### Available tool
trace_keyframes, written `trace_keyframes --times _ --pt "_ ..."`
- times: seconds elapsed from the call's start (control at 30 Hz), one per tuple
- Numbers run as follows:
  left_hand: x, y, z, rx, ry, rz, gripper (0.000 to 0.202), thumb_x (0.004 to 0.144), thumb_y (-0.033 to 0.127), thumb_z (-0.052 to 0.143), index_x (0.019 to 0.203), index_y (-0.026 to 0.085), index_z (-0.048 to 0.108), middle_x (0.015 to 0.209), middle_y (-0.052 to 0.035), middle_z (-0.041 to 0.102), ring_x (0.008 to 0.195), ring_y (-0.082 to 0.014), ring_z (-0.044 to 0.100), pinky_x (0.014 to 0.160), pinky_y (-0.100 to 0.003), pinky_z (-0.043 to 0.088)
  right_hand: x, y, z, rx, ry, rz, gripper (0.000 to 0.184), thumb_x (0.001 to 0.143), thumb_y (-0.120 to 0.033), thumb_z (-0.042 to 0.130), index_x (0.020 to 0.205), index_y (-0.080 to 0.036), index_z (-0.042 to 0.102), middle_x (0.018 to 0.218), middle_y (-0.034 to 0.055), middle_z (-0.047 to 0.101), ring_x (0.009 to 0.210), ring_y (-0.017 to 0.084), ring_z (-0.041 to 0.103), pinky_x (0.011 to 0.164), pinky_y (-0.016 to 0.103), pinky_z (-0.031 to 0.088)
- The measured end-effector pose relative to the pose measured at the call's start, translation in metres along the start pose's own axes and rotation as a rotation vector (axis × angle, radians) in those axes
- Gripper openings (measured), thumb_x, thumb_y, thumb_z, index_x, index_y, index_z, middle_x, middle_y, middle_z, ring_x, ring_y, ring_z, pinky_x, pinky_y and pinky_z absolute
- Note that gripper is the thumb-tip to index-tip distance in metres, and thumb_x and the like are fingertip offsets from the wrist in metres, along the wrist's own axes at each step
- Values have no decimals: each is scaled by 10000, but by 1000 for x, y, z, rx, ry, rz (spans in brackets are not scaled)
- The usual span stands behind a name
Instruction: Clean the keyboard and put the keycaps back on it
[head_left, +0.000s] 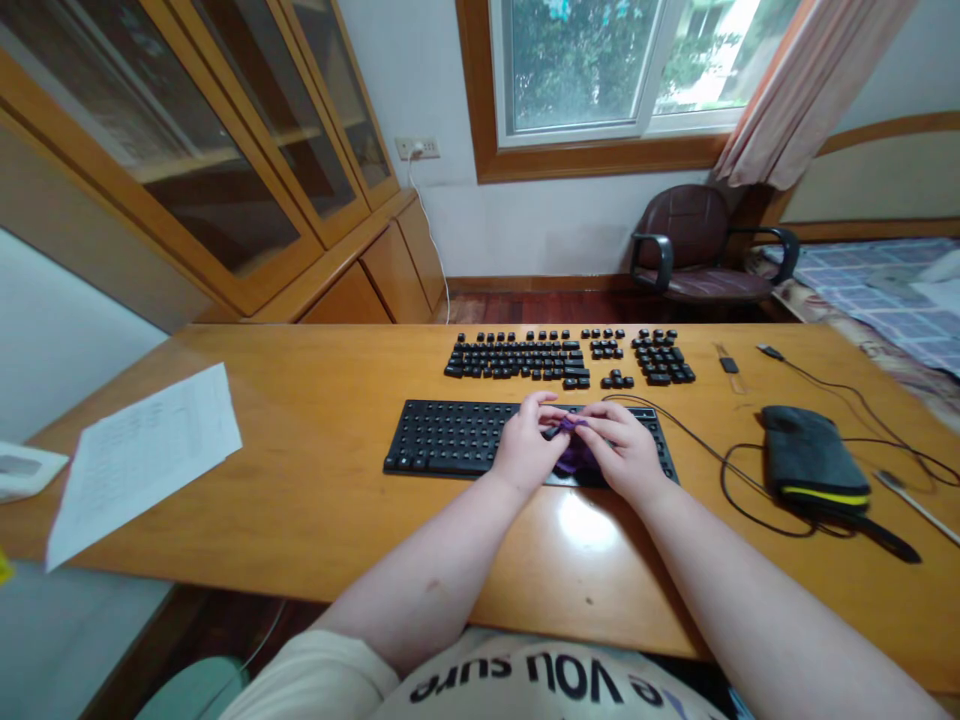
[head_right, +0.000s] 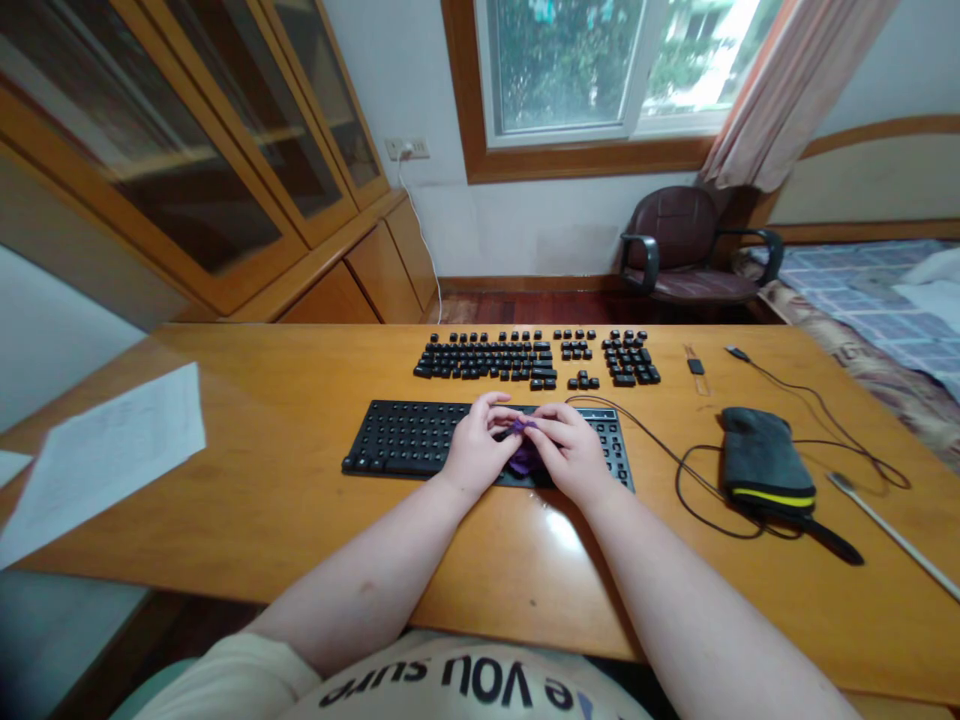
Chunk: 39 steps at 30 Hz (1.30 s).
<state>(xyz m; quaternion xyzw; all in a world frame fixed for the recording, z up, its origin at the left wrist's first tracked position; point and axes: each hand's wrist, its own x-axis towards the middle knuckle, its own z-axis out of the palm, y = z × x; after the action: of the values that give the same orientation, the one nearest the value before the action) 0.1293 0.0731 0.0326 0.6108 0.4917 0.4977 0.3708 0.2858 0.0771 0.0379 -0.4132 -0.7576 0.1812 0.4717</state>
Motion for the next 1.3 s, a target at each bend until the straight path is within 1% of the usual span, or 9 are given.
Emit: trace_keyframes --times 0.23,0.33,0.43,0.5,0.6,0.67,0.8,0.97,1.3 --pt "3 14 -10 151 77 157 225 743 145 629 964 182 611 945 -49 631 879 -147 624 821 -316 542 7 13 -5 -130 312 188 264 855 -337 512 980 -210 707 908 80 662 882 212 611 844 384 477" --pt "5 33 -30 148 154 212 173 773 175 603 938 190 652 961 -52 615 866 -137 617 775 -277 554 9 20 -10 -212 311 178 274 860 -347 497 944 -199 712 896 83 664 861 211 610 816 373 478" --pt "5 51 -61 139 193 260 171 776 212 613 936 196 672 988 -60 605 895 -144 613 780 -272 551 11 30 -12 -344 163 171 292 856 -373 490 855 -191 718 848 90 674 826 226 603 786 387 472" --pt "2 56 -81 189 137 259 178 760 227 634 929 206 683 974 -57 617 871 -145 621 776 -283 552 11 32 -12 -462 92 168 300 829 -404 522 862 -175 713 847 110 677 832 254 591 793 424 452" --pt "-8 48 -97 318 -15 229 155 740 235 659 890 219 694 917 -46 673 880 -167 634 861 -356 521 9 22 -13 -532 168 96 331 804 -397 564 1015 -165 669 964 139 659 927 287 563 844 465 405" --pt "-16 37 -97 374 -73 235 145 725 218 675 868 230 696 926 -38 700 936 -180 632 962 -412 450 6 8 -13 -446 132 -54 284 802 -363 585 1021 -200 661 984 111 655 939 262 562 869 442 392" --pt "-31 19 -82 452 -170 246 161 729 212 662 884 251 682 926 -13 712 973 -175 621 1022 -464 368 0 -18 -6 -240 -183 -295 241 768 -387 643 958 -243 676 893 56 675 883 219 568 851 400 397" --pt "-37 15 -71 516 -277 227 148 729 233 652 875 252 660 872 15 708 857 -143 639 1063 -495 287 -1 -22 5 -196 -291 -320 266 767 -401 649 981 -244 668 871 49 684 854 204 563 832 400 388" --pt "-36 12 -69 521 -265 196 159 733 256 654 889 241 628 860 29 699 841 -139 639 1081 -482 265 -2 -23 11 -181 -391 -312 203 821 -365 595 933 -219 678 829 61 685 804 194 554 764 377 396"
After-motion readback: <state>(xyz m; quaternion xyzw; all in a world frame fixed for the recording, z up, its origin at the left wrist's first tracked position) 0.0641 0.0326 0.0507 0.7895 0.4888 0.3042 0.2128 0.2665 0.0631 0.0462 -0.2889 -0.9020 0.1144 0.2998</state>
